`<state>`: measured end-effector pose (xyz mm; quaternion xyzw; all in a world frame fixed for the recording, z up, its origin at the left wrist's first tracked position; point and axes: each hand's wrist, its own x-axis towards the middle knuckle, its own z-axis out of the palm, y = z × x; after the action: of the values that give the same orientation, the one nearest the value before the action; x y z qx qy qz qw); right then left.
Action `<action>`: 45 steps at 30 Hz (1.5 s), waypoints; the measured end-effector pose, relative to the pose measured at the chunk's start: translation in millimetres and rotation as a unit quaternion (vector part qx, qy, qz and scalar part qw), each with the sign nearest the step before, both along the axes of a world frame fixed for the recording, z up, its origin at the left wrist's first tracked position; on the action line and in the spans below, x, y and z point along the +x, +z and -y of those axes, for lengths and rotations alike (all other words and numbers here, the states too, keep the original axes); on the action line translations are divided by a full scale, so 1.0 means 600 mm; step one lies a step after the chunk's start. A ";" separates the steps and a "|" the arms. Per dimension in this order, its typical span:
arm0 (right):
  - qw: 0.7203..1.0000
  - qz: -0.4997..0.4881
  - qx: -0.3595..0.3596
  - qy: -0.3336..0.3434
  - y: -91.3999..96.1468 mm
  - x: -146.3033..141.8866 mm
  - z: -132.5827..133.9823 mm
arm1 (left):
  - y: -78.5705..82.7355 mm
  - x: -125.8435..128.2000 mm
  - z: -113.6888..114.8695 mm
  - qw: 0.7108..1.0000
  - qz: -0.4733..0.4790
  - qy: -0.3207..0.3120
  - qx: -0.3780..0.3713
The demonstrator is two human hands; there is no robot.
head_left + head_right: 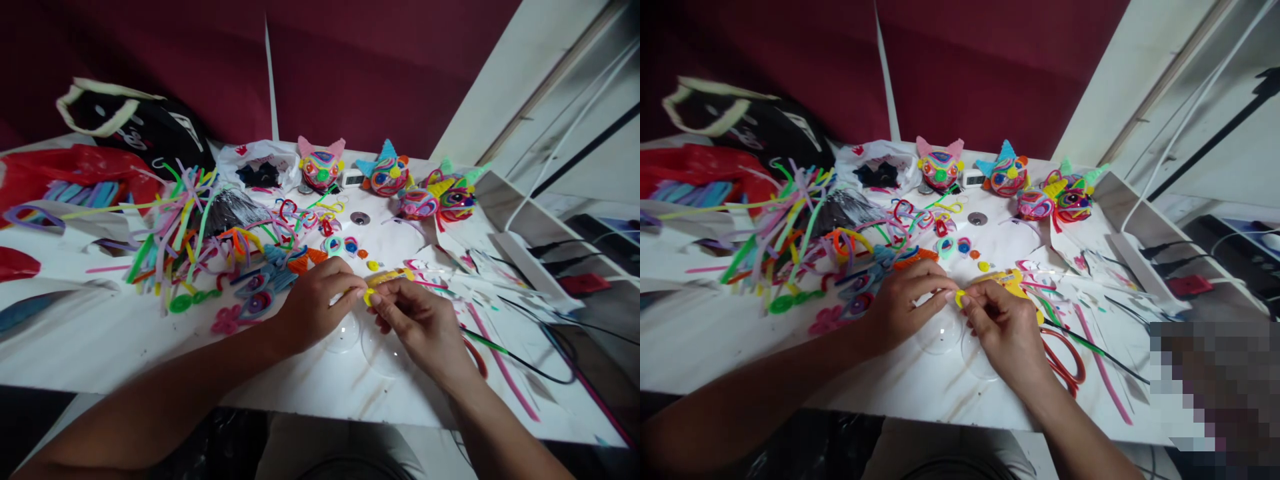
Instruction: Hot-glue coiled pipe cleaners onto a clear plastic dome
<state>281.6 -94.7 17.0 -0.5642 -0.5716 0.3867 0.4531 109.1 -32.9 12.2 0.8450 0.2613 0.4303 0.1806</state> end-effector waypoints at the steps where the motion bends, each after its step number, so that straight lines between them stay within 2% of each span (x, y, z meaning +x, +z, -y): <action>1: 1.000 0.000 -0.001 0.002 -0.001 0.000 -0.001 | -0.001 0.000 -0.001 1.000 -0.004 0.004 0.013; 7: 0.999 0.033 -0.009 0.022 -0.002 -0.001 -0.004 | -0.006 -0.001 -0.002 0.998 -0.035 0.016 0.059; 10: 0.999 0.046 -0.004 0.023 0.003 -0.003 -0.004 | -0.005 -0.002 0.002 0.998 -0.039 0.024 0.052; 14: 1.000 0.012 0.013 -0.001 0.001 -0.012 -0.001 | -0.003 0.002 0.008 0.997 -0.001 0.043 -0.061; 19: 0.996 -0.060 0.039 -0.051 -0.010 -0.033 0.002 | -0.008 0.011 0.014 0.971 0.094 0.038 -0.217; 21: 0.993 -0.087 0.043 -0.064 -0.011 -0.039 0.001 | -0.011 0.014 0.014 0.962 0.111 0.022 -0.249; 25: 0.991 -0.108 0.047 -0.070 -0.012 -0.039 -0.003 | -0.011 0.014 0.011 0.957 0.110 -0.004 -0.268; 28: 0.994 -0.076 0.052 -0.059 -0.012 -0.028 -0.004 | -0.005 0.009 0.008 0.965 0.097 0.012 -0.244; 34: 0.995 0.063 0.071 -0.025 -0.004 0.005 -0.004 | 0.002 0.003 0.007 0.991 0.034 0.017 -0.131; 37: 0.984 0.158 0.086 0.014 0.007 0.011 -0.005 | -0.001 0.001 0.008 0.998 0.014 0.018 -0.058; 40: 0.961 0.234 0.143 0.035 0.015 0.010 -0.007 | -0.005 0.001 0.008 1.000 -0.005 0.026 -0.005; 42: 0.951 0.260 0.161 0.034 0.016 0.007 -0.008 | -0.008 0.001 0.008 0.999 -0.011 0.030 0.008; 45: 0.963 0.243 0.117 0.023 0.011 0.003 -0.007 | -0.011 0.002 0.009 0.999 -0.004 0.038 0.008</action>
<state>283.6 -90.6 23.3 -0.5706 -0.7189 0.1787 0.3545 110.5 -38.2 5.4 0.8376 0.2902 0.4357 0.1562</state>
